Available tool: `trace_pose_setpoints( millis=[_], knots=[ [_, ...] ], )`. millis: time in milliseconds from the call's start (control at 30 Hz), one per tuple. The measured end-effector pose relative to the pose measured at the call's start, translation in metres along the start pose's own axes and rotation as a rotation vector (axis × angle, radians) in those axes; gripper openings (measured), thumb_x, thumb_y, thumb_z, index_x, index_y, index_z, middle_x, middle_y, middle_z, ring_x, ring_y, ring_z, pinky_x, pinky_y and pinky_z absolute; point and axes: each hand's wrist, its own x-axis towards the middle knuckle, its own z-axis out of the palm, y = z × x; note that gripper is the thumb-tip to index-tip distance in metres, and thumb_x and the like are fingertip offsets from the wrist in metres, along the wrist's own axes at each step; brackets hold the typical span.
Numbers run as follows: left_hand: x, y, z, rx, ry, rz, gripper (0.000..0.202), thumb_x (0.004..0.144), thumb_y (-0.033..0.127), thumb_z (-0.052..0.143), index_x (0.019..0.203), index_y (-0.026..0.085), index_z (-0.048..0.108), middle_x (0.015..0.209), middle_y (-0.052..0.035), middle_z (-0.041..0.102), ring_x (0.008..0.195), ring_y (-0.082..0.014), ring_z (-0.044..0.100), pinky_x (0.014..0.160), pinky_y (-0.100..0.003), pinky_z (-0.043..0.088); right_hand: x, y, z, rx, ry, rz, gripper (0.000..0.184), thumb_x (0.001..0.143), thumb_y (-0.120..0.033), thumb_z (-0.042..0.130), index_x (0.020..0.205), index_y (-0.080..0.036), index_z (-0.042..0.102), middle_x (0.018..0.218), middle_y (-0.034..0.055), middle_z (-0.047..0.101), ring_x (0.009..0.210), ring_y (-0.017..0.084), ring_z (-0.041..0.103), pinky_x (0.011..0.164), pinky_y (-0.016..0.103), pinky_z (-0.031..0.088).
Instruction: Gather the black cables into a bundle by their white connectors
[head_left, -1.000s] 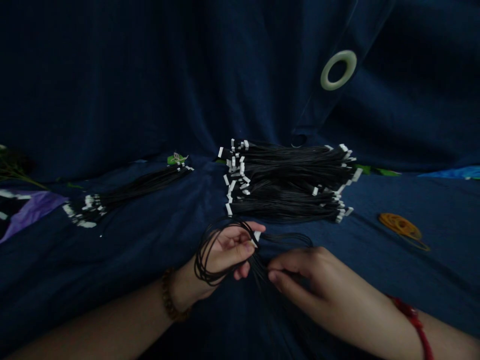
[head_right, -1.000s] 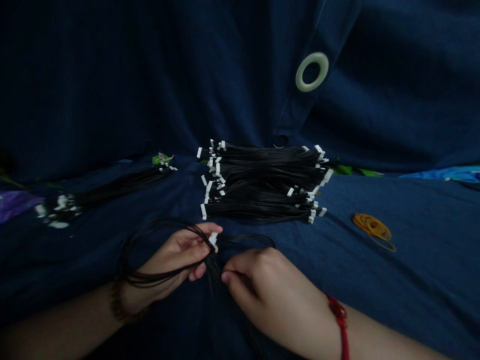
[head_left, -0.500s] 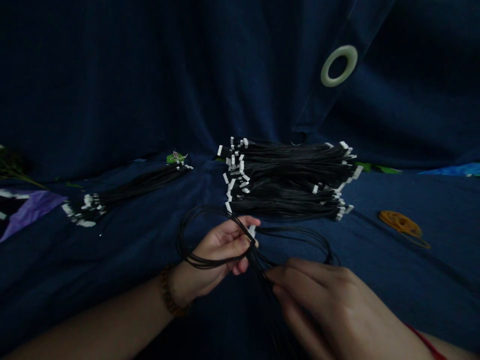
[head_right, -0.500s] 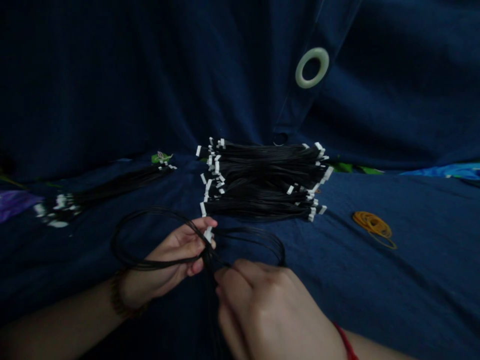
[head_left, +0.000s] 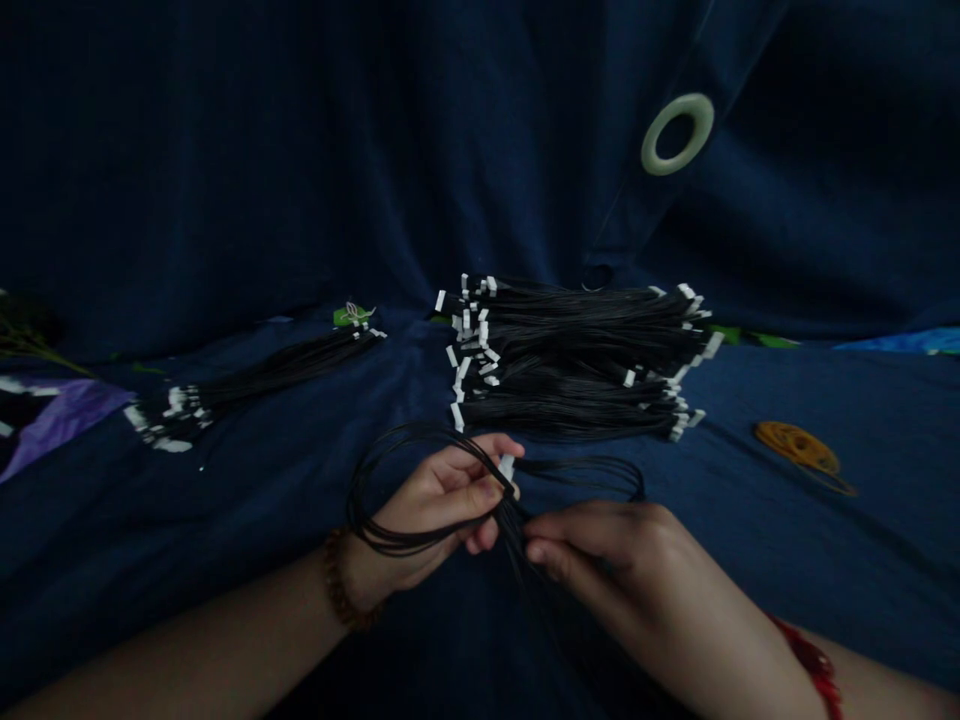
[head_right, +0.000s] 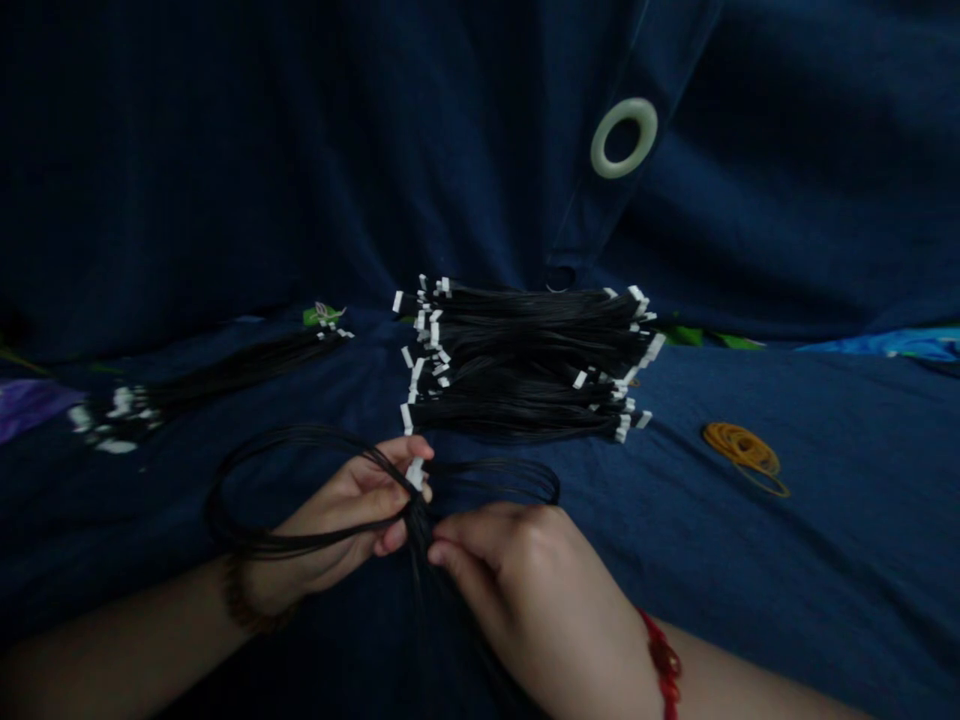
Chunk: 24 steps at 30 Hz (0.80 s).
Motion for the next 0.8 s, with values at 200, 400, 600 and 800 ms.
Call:
trace_pose_setpoints(
  millis=[200, 400, 600, 800],
  knots=[
    [0.0, 0.0, 0.002, 0.035, -0.002, -0.011, 0.034, 0.071, 0.024, 0.065, 0.103, 0.018, 0.055, 0.071, 0.0022, 0.05, 0.043, -0.0012, 0.049, 0.036, -0.009, 0.033, 0.001, -0.003, -0.001, 0.036, 0.02, 0.065, 0.018, 0.085, -0.02, 0.047, 0.079, -0.022, 0.063, 0.073, -0.0042, 0.064, 0.065, 0.009, 0.059, 0.062, 0.02, 0.041],
    [0.001, 0.0, 0.006, 0.101, 0.069, -0.012, 0.038, 0.069, 0.028, 0.067, 0.104, 0.016, 0.055, 0.07, 0.0019, 0.049, 0.043, -0.0018, 0.048, 0.036, -0.01, 0.033, 0.003, -0.004, -0.007, 0.032, 0.013, 0.131, 0.019, 0.084, -0.018, 0.043, 0.08, -0.02, 0.061, 0.073, -0.0015, 0.062, 0.063, 0.011, 0.057, 0.06, 0.022, 0.041],
    [0.003, 0.0, 0.006, 0.095, 0.175, -0.044, 0.036, 0.072, 0.025, 0.064, 0.106, 0.017, 0.053, 0.073, 0.002, 0.046, 0.044, -0.0004, 0.047, 0.037, -0.01, 0.031, 0.008, 0.003, -0.049, 0.716, -0.186, 0.308, 0.019, 0.08, -0.021, 0.043, 0.08, -0.017, 0.062, 0.062, -0.0007, 0.055, 0.048, 0.007, 0.051, 0.046, 0.017, 0.041],
    [0.003, -0.002, 0.002, 0.079, 0.139, -0.045, 0.035, 0.075, 0.026, 0.062, 0.108, 0.019, 0.053, 0.076, 0.0014, 0.045, 0.046, -0.0006, 0.048, 0.039, -0.011, 0.032, 0.007, 0.021, -0.09, 0.722, 0.154, 0.115, 0.006, 0.074, -0.027, 0.064, 0.077, -0.024, 0.068, 0.072, -0.0019, 0.064, 0.064, 0.008, 0.058, 0.057, 0.017, 0.046]
  ],
)
